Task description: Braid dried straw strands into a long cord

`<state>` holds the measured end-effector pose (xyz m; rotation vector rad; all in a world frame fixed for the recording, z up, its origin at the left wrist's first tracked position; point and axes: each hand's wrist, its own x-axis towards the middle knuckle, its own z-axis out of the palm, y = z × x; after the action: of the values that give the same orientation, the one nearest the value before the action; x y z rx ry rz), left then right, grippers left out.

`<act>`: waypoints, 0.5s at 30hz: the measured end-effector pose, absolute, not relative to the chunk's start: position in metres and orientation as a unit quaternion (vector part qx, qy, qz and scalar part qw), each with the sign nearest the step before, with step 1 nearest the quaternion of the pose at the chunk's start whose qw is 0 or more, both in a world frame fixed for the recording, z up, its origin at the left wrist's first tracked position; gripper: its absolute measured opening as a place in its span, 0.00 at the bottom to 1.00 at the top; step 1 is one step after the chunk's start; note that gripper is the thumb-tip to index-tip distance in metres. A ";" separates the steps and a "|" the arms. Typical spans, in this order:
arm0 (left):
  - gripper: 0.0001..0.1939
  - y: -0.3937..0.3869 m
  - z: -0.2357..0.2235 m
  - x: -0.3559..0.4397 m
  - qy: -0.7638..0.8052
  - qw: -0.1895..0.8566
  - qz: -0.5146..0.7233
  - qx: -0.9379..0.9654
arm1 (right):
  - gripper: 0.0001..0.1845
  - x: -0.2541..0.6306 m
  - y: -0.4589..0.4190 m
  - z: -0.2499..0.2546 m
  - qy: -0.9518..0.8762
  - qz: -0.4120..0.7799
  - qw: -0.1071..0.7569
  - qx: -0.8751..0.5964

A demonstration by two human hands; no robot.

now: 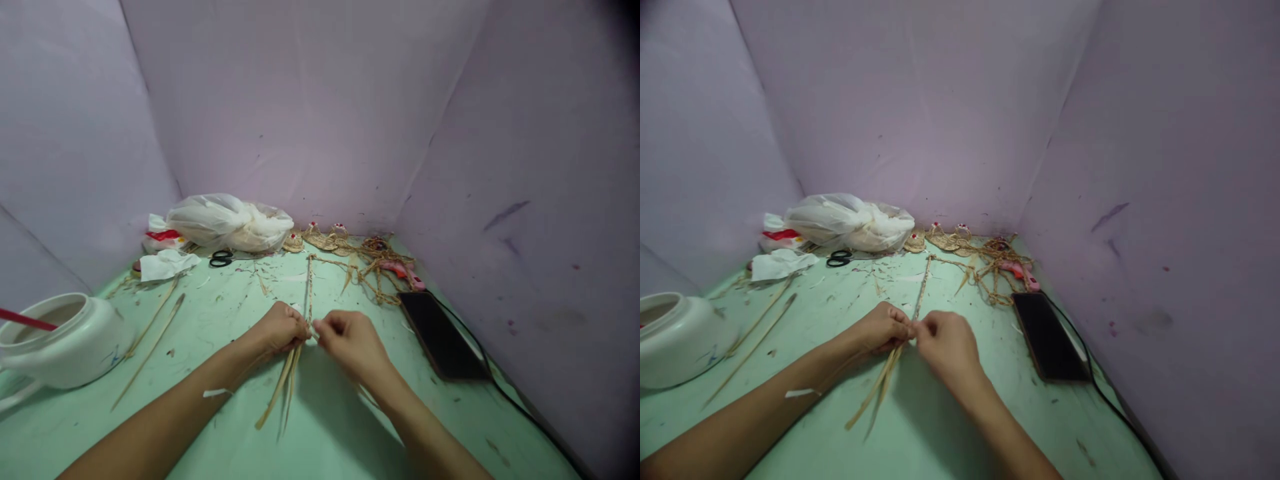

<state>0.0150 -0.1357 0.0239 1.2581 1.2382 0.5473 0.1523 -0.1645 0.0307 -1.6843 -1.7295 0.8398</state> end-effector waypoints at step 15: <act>0.05 -0.136 0.029 0.012 0.567 0.448 0.164 0.672 | 0.07 0.145 -0.152 0.013 -0.442 0.577 0.352 -0.590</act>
<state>0.0115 -0.1359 0.0294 1.6617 1.4026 0.4066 0.1446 -0.1523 0.0132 -1.5256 -1.1434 1.4941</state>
